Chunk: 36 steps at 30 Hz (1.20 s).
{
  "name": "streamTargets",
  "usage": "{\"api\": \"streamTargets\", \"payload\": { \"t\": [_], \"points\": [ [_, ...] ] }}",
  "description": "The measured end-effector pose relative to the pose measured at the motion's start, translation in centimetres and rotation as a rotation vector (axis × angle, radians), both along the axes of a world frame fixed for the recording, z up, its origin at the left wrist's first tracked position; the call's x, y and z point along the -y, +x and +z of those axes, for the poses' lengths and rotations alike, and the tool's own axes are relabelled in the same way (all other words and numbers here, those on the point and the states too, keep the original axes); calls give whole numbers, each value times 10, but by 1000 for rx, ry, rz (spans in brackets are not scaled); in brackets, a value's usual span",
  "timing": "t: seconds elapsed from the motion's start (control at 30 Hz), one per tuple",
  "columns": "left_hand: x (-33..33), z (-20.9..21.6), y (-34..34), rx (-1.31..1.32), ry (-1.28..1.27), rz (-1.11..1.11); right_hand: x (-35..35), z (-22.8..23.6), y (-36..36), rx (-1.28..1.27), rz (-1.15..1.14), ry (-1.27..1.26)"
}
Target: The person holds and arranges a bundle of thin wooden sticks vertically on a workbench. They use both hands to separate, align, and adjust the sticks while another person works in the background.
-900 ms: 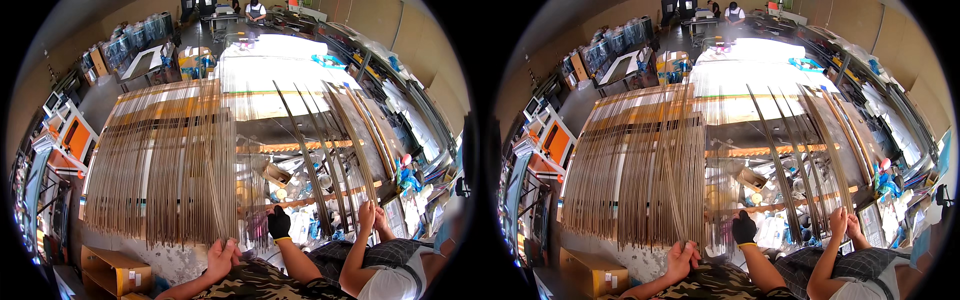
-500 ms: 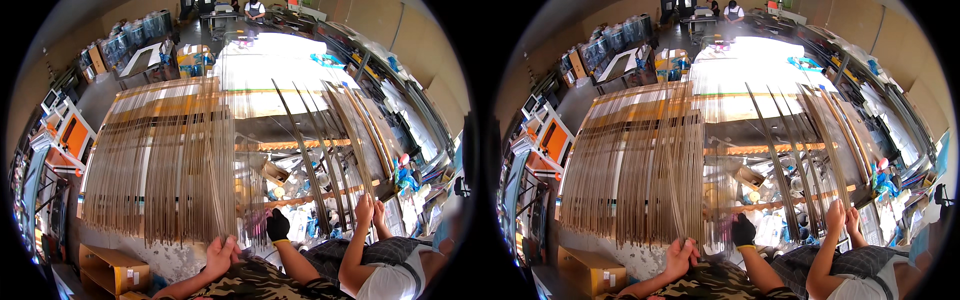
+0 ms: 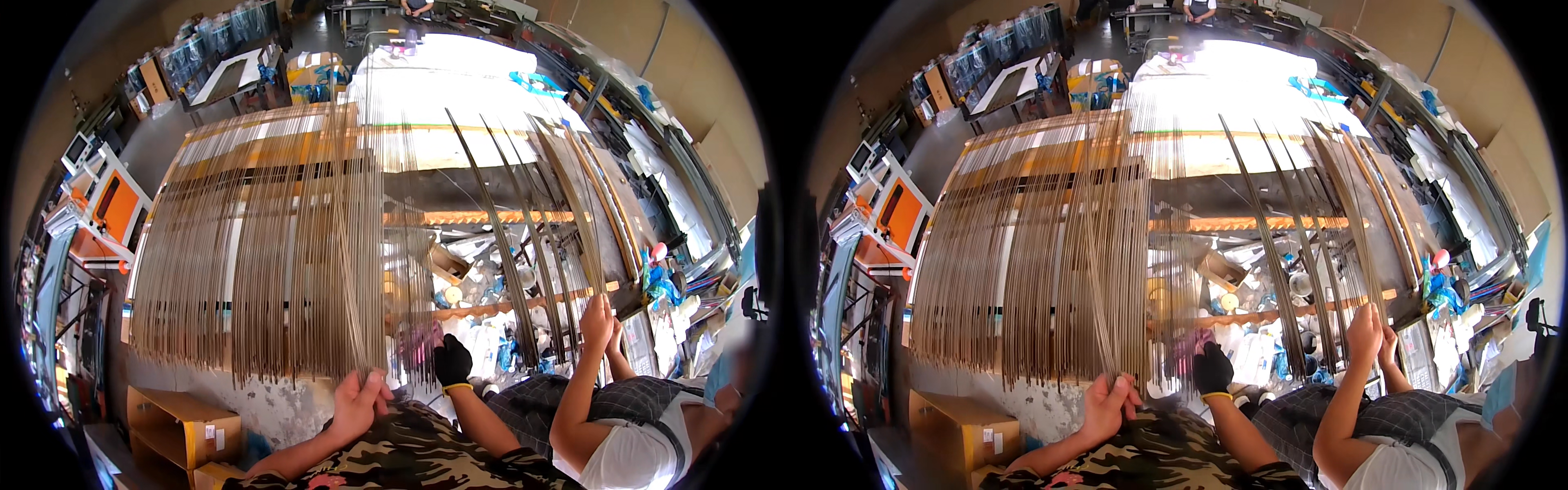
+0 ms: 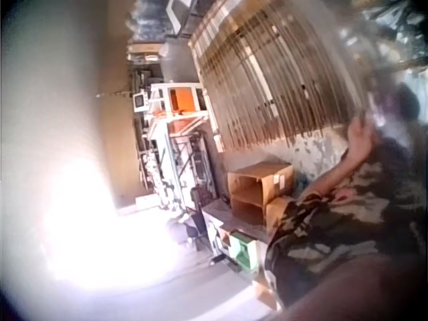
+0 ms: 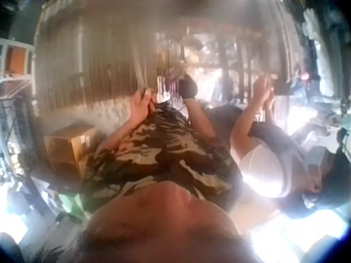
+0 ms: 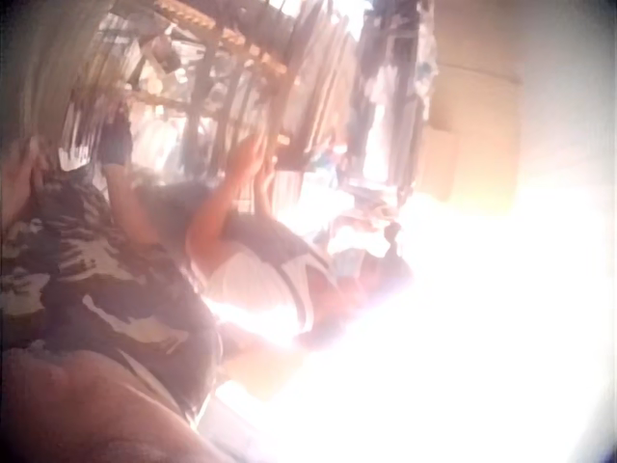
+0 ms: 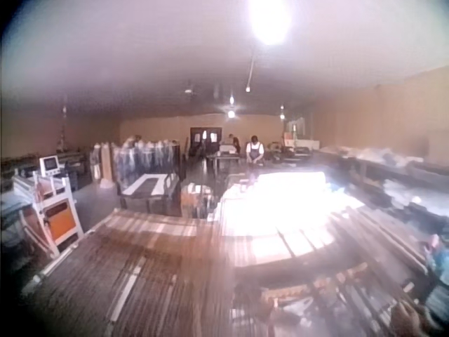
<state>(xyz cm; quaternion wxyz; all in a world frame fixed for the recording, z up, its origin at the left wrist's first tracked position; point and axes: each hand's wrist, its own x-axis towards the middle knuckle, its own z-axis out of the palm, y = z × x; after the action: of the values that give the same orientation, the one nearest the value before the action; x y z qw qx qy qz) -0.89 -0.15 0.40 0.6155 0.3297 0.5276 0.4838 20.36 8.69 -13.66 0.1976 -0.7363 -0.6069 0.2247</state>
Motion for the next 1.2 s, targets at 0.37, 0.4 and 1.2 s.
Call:
{"api": "streamTargets", "payload": {
  "t": [0.37, 0.4, 1.2],
  "points": [
    [3, -2, -2, 27, 19, -3, -9, -1, -6, -2, -14, -49],
    [3, -2, -2, 27, 18, -6, -9, -2, -5, 6, -12, -47],
    [0, -10, 8, 57, 17, -101, 39, 159, -69, -869, 238, -72]
  ]
}}
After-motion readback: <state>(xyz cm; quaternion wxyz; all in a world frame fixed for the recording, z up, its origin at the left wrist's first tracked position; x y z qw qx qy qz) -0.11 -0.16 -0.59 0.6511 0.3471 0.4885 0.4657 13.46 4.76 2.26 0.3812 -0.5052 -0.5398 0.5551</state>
